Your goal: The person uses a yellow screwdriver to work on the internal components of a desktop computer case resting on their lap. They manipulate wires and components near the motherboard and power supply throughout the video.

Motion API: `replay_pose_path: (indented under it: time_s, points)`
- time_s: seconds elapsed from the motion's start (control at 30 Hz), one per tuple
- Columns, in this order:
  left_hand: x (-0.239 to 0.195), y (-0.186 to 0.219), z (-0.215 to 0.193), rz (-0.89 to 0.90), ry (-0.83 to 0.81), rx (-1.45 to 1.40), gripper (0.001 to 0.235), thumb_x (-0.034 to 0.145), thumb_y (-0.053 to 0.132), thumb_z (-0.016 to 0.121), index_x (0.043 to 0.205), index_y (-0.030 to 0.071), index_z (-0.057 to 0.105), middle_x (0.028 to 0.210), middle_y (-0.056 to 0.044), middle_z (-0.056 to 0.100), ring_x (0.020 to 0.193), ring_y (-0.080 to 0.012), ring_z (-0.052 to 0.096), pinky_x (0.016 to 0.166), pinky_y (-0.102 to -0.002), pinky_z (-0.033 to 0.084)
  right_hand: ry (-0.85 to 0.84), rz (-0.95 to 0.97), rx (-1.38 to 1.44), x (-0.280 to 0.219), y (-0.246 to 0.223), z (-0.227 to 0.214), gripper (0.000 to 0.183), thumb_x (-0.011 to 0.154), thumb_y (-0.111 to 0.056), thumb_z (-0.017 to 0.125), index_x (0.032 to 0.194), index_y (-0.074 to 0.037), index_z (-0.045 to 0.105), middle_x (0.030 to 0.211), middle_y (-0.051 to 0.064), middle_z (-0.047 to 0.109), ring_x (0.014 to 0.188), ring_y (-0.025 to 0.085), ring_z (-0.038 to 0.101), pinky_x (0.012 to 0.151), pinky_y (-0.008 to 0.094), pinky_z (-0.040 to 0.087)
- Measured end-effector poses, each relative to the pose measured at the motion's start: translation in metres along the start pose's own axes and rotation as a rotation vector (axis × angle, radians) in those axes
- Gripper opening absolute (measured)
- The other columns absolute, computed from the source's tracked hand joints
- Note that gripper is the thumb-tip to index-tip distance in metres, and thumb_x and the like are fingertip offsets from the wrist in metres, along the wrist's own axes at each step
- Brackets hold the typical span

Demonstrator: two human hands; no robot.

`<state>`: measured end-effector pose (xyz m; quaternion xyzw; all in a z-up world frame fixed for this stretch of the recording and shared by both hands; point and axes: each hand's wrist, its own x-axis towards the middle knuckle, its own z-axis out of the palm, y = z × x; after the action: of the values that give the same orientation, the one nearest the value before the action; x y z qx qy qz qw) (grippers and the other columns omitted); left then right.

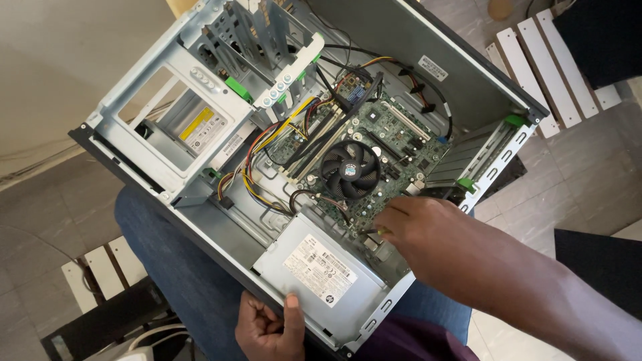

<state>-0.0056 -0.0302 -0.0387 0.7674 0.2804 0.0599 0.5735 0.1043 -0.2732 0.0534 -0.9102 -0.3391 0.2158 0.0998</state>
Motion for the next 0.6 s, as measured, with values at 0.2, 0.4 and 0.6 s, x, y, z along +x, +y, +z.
replay_pose_path:
  time_s: [0.2,0.4,0.6]
  points:
    - [0.001,-0.001,-0.002,-0.003,-0.030,-0.011,0.048,0.080,0.030,0.077,0.072,0.016,0.031,0.059,0.007,0.022,0.048,-0.0020,0.019,0.041,-0.023,0.015,-0.048,0.023,0.011,0.003,-0.001,-0.001,0.026,0.096,0.001,0.051,0.075,-0.011,0.059,0.086,0.005,0.059,0.083,0.028,0.055,0.066,0.046,0.051]
    - [-0.001,0.003,-0.002,0.006,-0.014,0.024,0.043,0.081,0.028,0.075,0.070,0.015,0.035,0.057,0.006,0.026,0.044,-0.0026,0.023,0.041,-0.022,0.019,-0.214,0.522,0.191,0.005,-0.021,0.007,0.024,0.106,-0.030,0.058,0.093,-0.010,0.061,0.083,0.011,0.066,0.074,0.035,0.073,0.071,0.050,0.058]
    - [-0.002,-0.010,0.000,-0.084,0.016,0.042,0.048,0.079,0.025,0.078,0.070,0.015,0.032,0.053,0.004,0.024,0.039,-0.0051,0.023,0.039,-0.027,0.019,-0.218,0.388,0.124,0.026,-0.029,0.003,0.024,0.078,0.011,0.049,0.088,-0.006,0.062,0.086,0.016,0.065,0.067,0.038,0.071,0.059,0.053,0.057]
